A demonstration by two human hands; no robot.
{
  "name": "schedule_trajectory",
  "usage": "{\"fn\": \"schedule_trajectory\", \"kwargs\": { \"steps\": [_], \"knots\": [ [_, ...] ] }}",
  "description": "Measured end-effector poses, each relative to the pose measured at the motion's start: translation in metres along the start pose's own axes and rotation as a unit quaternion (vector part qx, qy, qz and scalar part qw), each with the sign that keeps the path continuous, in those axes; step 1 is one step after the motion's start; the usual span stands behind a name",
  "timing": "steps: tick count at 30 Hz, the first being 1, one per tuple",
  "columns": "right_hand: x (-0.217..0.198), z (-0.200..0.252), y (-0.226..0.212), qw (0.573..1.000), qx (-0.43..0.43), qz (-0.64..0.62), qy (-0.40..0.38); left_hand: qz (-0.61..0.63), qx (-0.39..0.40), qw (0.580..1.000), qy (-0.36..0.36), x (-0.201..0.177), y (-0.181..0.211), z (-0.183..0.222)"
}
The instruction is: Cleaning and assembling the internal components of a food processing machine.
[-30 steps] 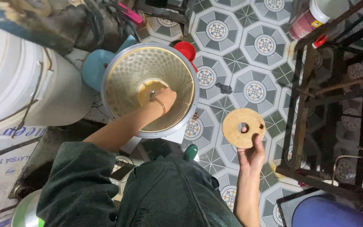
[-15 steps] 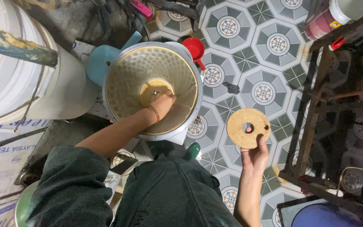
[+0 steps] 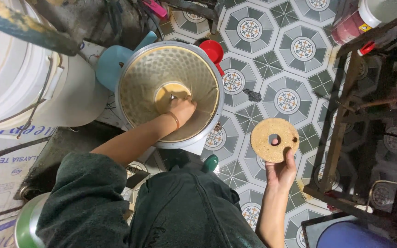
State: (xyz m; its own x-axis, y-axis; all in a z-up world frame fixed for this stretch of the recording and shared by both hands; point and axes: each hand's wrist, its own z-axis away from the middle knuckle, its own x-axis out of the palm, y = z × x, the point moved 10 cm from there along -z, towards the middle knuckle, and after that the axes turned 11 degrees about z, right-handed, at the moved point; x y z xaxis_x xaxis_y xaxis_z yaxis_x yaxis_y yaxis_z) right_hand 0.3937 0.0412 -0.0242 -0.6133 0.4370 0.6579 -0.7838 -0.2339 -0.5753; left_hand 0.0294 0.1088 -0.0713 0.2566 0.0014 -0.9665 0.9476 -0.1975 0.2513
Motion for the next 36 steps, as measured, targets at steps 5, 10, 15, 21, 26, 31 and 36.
{"fn": "schedule_trajectory", "kwargs": {
  "steps": [5,10,15,21,26,31,36],
  "knots": [
    [0.002,0.019,-0.007,1.0,-0.016,0.011,-0.014,0.063,-0.034,0.993,-0.092,-0.002,0.0,0.009],
    [-0.012,0.033,-0.015,0.999,-0.04,0.013,0.011,0.008,-0.059,0.983,-0.172,0.007,-0.059,0.033],
    [-0.016,0.038,-0.015,0.998,-0.053,0.013,0.008,0.086,-0.185,0.968,-0.144,0.004,-0.114,0.014],
    [-0.009,0.043,-0.007,0.998,-0.054,0.024,0.014,0.143,-0.141,0.97,-0.133,-0.005,-0.109,0.004],
    [-0.011,0.041,-0.001,0.997,-0.056,-0.027,0.035,0.173,-0.136,0.951,-0.215,-0.043,-0.082,0.017],
    [-0.002,0.043,0.002,0.997,-0.05,-0.027,0.048,0.215,-0.191,0.927,-0.24,-0.069,-0.075,0.02],
    [0.008,0.05,-0.001,0.997,-0.058,-0.025,0.053,0.194,-0.148,0.934,-0.261,-0.054,-0.074,0.021]
  ]
}}
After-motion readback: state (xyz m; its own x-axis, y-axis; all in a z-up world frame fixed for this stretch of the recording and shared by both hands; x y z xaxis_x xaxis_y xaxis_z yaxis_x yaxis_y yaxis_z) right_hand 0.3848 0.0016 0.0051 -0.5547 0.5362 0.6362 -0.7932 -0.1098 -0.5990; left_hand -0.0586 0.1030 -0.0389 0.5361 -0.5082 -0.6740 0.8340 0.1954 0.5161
